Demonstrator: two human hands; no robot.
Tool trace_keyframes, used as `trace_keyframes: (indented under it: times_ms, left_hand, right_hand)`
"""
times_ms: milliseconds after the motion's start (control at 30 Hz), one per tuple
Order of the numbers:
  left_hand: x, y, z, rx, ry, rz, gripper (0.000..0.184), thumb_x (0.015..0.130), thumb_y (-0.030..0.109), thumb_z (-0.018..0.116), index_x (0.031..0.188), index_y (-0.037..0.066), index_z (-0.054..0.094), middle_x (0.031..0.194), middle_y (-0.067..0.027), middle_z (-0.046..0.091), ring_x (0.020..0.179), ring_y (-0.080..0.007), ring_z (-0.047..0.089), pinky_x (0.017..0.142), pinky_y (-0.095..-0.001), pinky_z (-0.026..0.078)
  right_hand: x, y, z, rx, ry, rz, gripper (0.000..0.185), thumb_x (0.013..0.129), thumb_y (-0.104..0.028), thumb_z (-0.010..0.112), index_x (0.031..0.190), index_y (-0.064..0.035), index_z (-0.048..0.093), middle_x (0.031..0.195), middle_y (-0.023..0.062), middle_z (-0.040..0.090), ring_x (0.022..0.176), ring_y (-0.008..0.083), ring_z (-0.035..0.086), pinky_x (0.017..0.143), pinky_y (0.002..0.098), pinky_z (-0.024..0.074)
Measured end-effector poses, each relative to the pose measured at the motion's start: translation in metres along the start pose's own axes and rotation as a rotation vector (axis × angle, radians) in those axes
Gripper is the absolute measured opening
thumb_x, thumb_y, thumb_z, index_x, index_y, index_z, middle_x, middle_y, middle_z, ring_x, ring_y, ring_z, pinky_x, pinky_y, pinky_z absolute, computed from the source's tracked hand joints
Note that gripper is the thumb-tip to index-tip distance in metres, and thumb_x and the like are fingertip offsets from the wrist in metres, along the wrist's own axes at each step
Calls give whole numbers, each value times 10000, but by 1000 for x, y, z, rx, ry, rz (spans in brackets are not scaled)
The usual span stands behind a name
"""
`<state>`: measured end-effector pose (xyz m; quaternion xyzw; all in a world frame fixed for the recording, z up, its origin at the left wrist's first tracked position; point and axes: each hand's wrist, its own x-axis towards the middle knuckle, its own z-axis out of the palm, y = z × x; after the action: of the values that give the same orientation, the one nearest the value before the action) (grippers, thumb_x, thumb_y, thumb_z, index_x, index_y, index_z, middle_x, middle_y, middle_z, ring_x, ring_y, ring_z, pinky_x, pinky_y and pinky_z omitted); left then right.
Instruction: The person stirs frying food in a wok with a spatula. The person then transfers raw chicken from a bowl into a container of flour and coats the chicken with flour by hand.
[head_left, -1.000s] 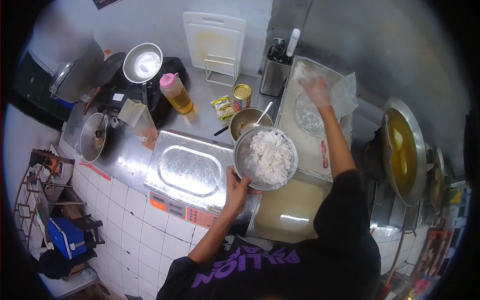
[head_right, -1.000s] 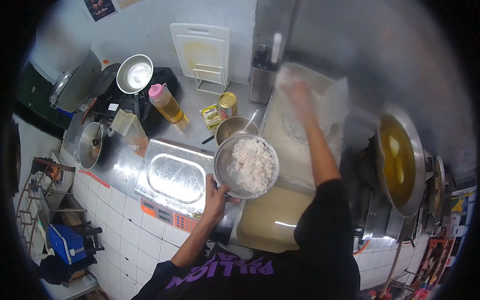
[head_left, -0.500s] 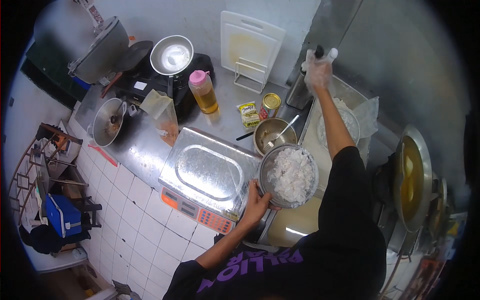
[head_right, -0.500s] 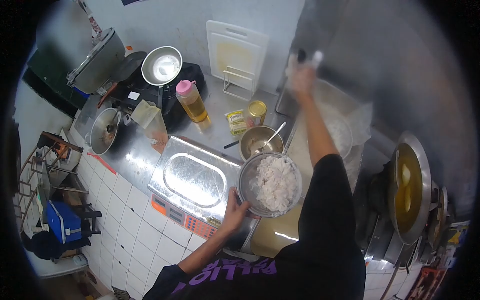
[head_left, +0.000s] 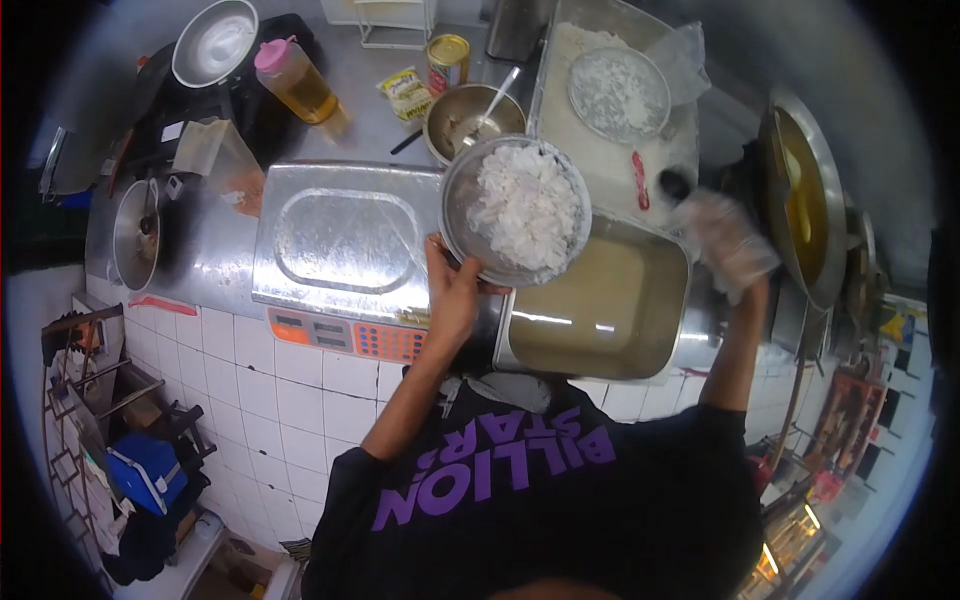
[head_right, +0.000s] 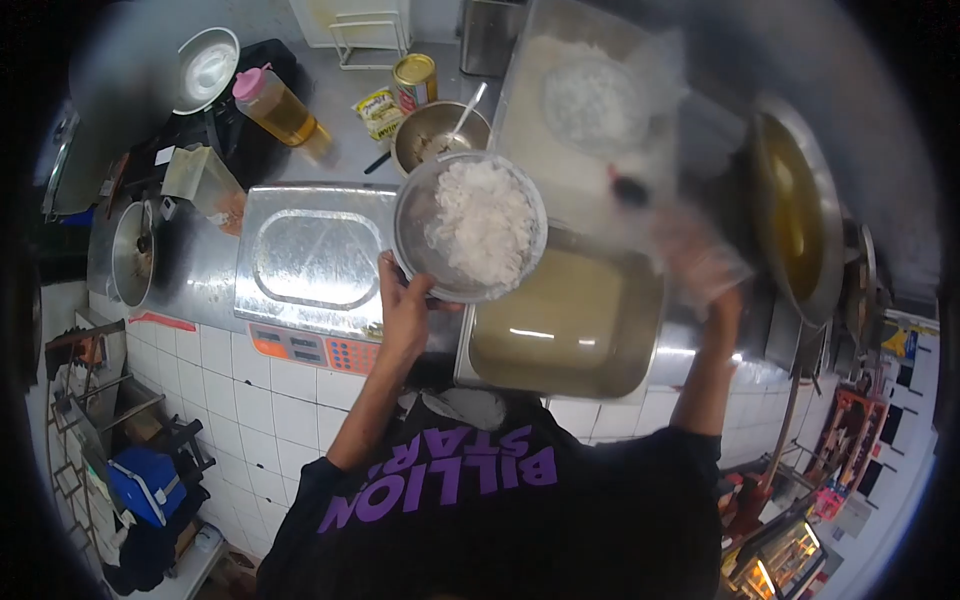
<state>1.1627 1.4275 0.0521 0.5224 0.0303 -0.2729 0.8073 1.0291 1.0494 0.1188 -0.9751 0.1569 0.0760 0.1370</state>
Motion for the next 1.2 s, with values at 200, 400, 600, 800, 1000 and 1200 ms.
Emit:
trace_keyframes:
  times_ms: [200,400,600,800,1000,1200]
  left_hand:
    - [-11,-3,-19,-207,75,-93,408,801,-32,437,1161,44,262,1090,-164,450,825,-267,620,508,-321,602]
    - [-22,12,-23,-176,50,34,442,801,-31,439,1203,60,282,1089,-156,483,819,-248,637,513,-328,615]
    - [-32,18,-26,-23,10,107,478,780,-38,433,1217,57,264,1134,-169,464,867,-254,625,532,-341,615]
    - [-46,10,-21,44,16,79,486,778,-13,452,1218,51,256,1161,-164,439,917,-260,598,539,-348,609]
    - [-49,3,-22,81,-21,33,437,784,-8,449,1178,38,267,1161,-170,422,887,-270,601,522,-334,610]
    - [-53,-7,-19,66,-117,-36,409,805,-17,438,1170,35,261,1138,-177,439,861,-269,616,522,-319,609]
  right_hand:
    - [-53,26,149,142,-200,-10,277,834,-190,568,1018,16,590,791,117,623,690,182,600,630,315,473]
    - [-67,20,191,65,118,111,212,827,-162,543,945,-17,645,820,188,647,763,304,641,695,371,487]
    - [-58,0,240,11,32,225,231,800,-163,579,972,-25,648,940,202,649,865,359,630,747,381,490]
    - [-76,-14,212,380,-52,-18,280,842,-185,567,1075,-35,613,994,137,652,895,283,620,804,358,474]
    - [-95,-54,109,483,-89,50,291,860,-175,586,1108,-23,588,1041,128,630,924,228,596,831,336,463]
    - [-100,-159,26,337,238,-78,248,848,-113,590,1086,-45,582,1045,132,617,889,252,596,808,336,470]
